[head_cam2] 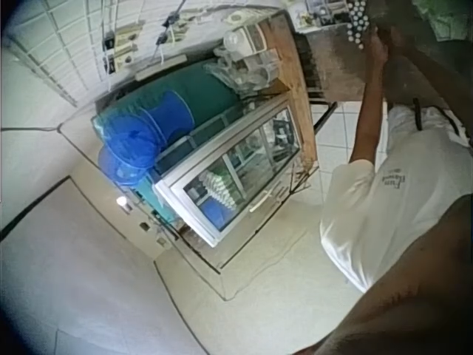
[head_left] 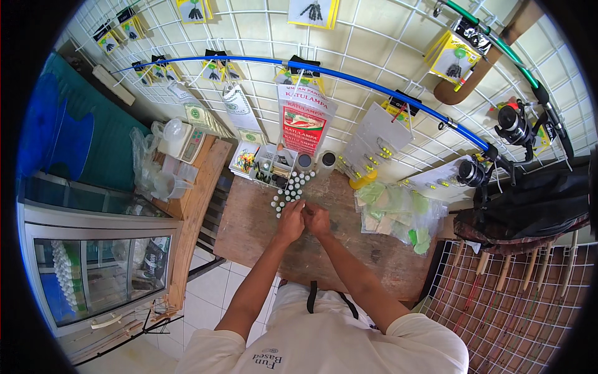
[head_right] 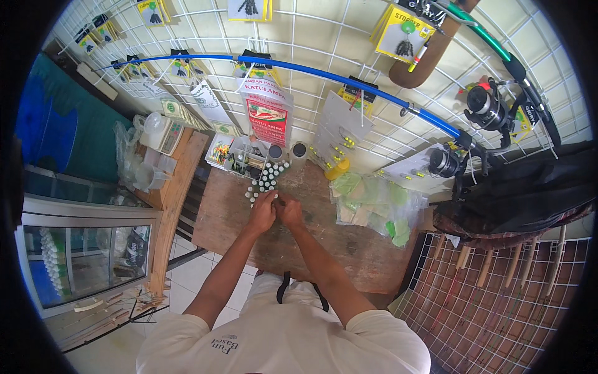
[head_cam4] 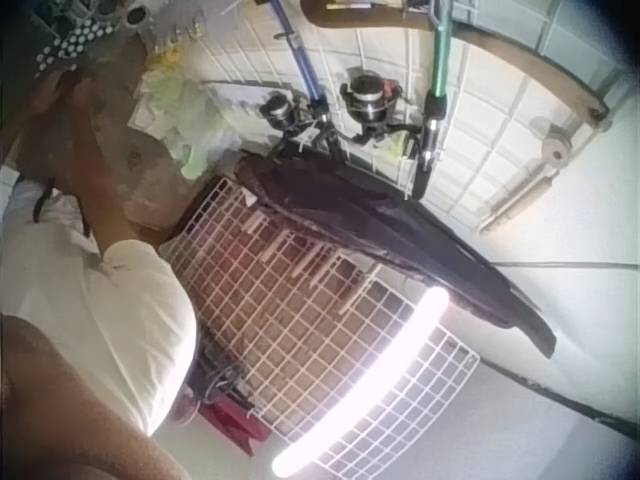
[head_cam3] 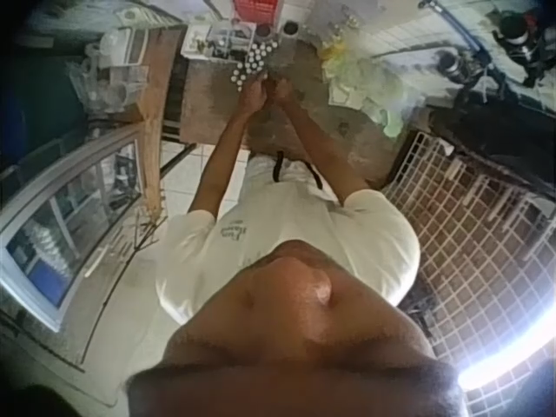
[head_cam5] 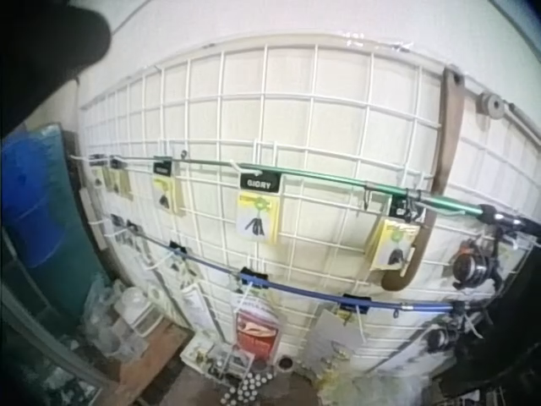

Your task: Organizing small fishing scent bottles and preparing them for storage in a refrigerated display case.

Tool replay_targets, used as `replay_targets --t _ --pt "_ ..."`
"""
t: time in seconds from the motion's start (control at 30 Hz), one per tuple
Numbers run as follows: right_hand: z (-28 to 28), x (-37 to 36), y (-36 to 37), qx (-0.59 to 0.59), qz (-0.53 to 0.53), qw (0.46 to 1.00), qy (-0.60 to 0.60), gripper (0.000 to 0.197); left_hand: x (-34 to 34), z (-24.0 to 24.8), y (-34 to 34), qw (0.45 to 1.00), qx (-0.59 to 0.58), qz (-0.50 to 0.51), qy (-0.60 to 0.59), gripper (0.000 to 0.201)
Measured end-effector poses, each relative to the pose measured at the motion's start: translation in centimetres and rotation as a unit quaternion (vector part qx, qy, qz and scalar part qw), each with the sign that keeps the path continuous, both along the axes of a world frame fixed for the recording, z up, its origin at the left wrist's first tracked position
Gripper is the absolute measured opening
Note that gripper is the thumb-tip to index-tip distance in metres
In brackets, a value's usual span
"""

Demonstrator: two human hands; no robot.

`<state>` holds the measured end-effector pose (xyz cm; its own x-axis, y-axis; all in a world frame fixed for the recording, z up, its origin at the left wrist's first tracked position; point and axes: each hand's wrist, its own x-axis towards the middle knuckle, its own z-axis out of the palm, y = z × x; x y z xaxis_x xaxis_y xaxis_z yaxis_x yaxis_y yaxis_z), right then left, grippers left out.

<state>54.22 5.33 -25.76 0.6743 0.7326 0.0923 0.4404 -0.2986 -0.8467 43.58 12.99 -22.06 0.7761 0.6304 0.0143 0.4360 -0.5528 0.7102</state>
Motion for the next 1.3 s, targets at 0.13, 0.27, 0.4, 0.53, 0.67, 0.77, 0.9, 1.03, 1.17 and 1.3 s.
replay_targets --t 0.13,0.27,0.4,0.53,0.67,0.77,0.9,1.03,1.17,1.3 --pt "2.5 0.1 -2.2 -0.028 -0.013 0.999 0.031 0.032 -1.4 1.5 -0.9 0.996 -0.061 0.049 -0.051 0.050" --pt "5.4 -0.3 -5.8 0.000 0.028 0.995 0.099 0.031 -3.1 4.7 -3.8 0.992 -0.064 0.017 -0.104 0.039" --pt "11.0 -2.1 -9.4 0.009 0.084 0.982 0.166 0.031 -6.1 6.8 -7.3 0.957 -0.231 0.065 -0.163 0.031" --pt "14.0 -3.5 -11.7 0.003 0.124 0.970 0.207 0.031 -8.7 8.1 -10.3 0.922 -0.326 0.093 -0.186 0.033" --pt "16.3 -4.5 -12.5 0.045 0.204 0.947 0.244 0.029 -10.7 11.5 -12.1 0.937 -0.282 0.110 -0.172 0.033" --pt "18.4 -4.6 -12.1 0.065 0.278 0.924 0.253 0.027 -12.2 12.8 -13.4 0.915 -0.310 0.105 -0.238 0.033" --pt "19.6 -5.0 -10.6 0.065 0.362 0.882 0.293 0.025 -13.8 14.6 -14.5 0.860 -0.372 0.157 -0.311 0.032" --pt "21.2 -7.3 -9.2 0.075 0.409 0.860 0.295 0.024 -16.2 16.2 -14.8 0.852 -0.353 0.197 -0.333 0.034" --pt "22.3 -10.8 -7.6 0.110 0.450 0.849 0.253 0.021 -19.4 16.5 -15.1 0.841 -0.312 0.223 -0.383 0.035" --pt "23.8 -14.9 -6.1 0.119 0.477 0.831 0.258 0.020 -22.3 18.4 -15.3 0.835 -0.262 0.266 -0.405 0.037"
